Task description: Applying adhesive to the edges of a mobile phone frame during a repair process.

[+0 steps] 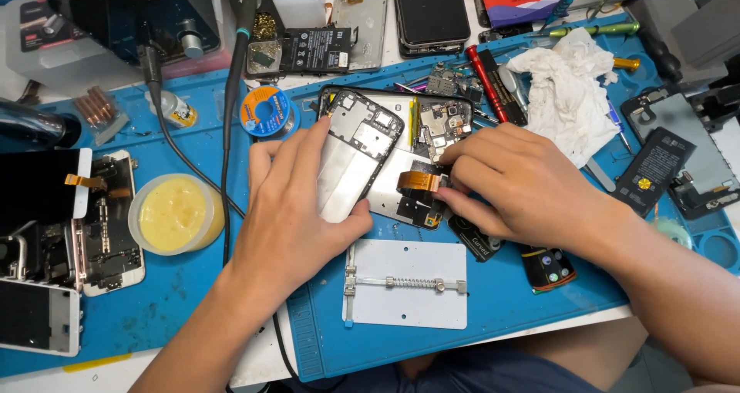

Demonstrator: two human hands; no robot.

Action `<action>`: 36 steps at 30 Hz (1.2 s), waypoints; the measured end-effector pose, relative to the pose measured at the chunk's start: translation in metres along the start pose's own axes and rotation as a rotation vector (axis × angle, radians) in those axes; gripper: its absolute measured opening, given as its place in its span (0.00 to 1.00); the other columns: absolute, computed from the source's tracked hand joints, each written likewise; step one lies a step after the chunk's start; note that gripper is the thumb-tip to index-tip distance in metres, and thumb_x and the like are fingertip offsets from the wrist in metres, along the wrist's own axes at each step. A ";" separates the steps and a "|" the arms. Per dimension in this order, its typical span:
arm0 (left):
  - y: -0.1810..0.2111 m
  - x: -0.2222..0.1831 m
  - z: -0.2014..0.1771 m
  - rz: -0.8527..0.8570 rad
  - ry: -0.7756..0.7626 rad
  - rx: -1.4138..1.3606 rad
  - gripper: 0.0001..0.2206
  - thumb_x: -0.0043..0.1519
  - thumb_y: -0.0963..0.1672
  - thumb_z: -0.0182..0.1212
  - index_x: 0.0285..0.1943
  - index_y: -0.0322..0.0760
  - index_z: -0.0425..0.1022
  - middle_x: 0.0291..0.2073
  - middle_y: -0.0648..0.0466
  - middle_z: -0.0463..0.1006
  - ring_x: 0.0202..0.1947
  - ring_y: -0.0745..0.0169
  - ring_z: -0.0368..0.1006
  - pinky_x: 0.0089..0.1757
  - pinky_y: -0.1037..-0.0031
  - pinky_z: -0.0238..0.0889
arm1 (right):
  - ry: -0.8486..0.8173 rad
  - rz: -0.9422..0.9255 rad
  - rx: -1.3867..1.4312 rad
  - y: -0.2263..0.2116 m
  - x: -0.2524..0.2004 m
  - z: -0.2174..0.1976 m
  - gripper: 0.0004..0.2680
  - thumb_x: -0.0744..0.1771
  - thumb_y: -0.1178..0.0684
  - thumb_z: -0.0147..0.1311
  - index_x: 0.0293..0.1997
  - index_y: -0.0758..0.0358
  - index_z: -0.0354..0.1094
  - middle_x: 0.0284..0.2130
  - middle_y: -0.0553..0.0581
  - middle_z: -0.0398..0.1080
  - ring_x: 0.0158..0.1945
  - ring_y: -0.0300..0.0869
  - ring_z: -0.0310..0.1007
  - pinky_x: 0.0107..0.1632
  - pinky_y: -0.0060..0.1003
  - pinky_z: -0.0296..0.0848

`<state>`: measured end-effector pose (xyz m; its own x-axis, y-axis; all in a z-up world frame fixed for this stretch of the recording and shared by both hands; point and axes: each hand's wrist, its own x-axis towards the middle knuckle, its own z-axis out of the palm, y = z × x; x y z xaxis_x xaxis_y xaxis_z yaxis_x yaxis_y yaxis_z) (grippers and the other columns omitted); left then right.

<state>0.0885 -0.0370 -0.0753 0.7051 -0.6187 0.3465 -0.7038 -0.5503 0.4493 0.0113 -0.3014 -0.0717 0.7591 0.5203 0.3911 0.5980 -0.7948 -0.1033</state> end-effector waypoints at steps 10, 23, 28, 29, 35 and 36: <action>0.007 0.002 -0.007 0.011 0.159 -0.172 0.35 0.51 0.48 0.69 0.68 0.29 0.61 0.57 0.43 0.73 0.54 0.44 0.67 0.57 0.61 0.59 | 0.024 0.007 0.029 0.000 -0.001 -0.003 0.12 0.69 0.51 0.56 0.28 0.63 0.59 0.39 0.60 0.73 0.36 0.51 0.71 0.38 0.42 0.67; 0.007 0.002 -0.008 0.025 0.210 -0.181 0.34 0.54 0.48 0.69 0.67 0.30 0.62 0.57 0.43 0.73 0.54 0.44 0.67 0.55 0.61 0.63 | 0.009 0.000 0.027 0.002 0.000 -0.001 0.12 0.69 0.51 0.57 0.28 0.63 0.59 0.37 0.59 0.72 0.35 0.51 0.71 0.37 0.42 0.68; 0.007 0.002 -0.007 0.020 0.212 -0.175 0.34 0.54 0.48 0.70 0.67 0.29 0.62 0.57 0.44 0.73 0.52 0.45 0.66 0.53 0.62 0.63 | 0.015 0.007 0.026 0.002 0.000 -0.001 0.12 0.69 0.51 0.56 0.28 0.63 0.59 0.37 0.59 0.72 0.36 0.51 0.72 0.38 0.42 0.69; 0.007 0.002 -0.007 0.018 0.214 -0.175 0.33 0.54 0.48 0.70 0.67 0.29 0.63 0.56 0.44 0.73 0.51 0.47 0.66 0.50 0.64 0.64 | 0.013 0.009 0.027 0.002 0.000 0.000 0.12 0.69 0.51 0.56 0.28 0.63 0.60 0.37 0.59 0.72 0.36 0.51 0.72 0.38 0.42 0.69; 0.008 0.002 -0.007 0.020 0.221 -0.203 0.33 0.54 0.47 0.70 0.67 0.28 0.62 0.58 0.43 0.72 0.53 0.46 0.67 0.48 0.65 0.69 | 0.001 0.010 0.015 0.003 -0.001 0.001 0.12 0.69 0.50 0.56 0.29 0.62 0.59 0.37 0.58 0.72 0.36 0.51 0.71 0.37 0.42 0.68; 0.008 0.002 -0.007 0.022 0.222 -0.211 0.33 0.54 0.47 0.70 0.67 0.28 0.62 0.59 0.42 0.71 0.54 0.46 0.67 0.48 0.65 0.70 | -0.002 0.013 0.011 0.003 -0.001 0.001 0.12 0.69 0.50 0.56 0.28 0.62 0.59 0.37 0.59 0.72 0.37 0.51 0.72 0.38 0.42 0.69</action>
<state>0.0854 -0.0389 -0.0657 0.7079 -0.4786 0.5193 -0.7019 -0.3952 0.5925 0.0125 -0.3042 -0.0738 0.7674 0.5104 0.3880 0.5907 -0.7981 -0.1185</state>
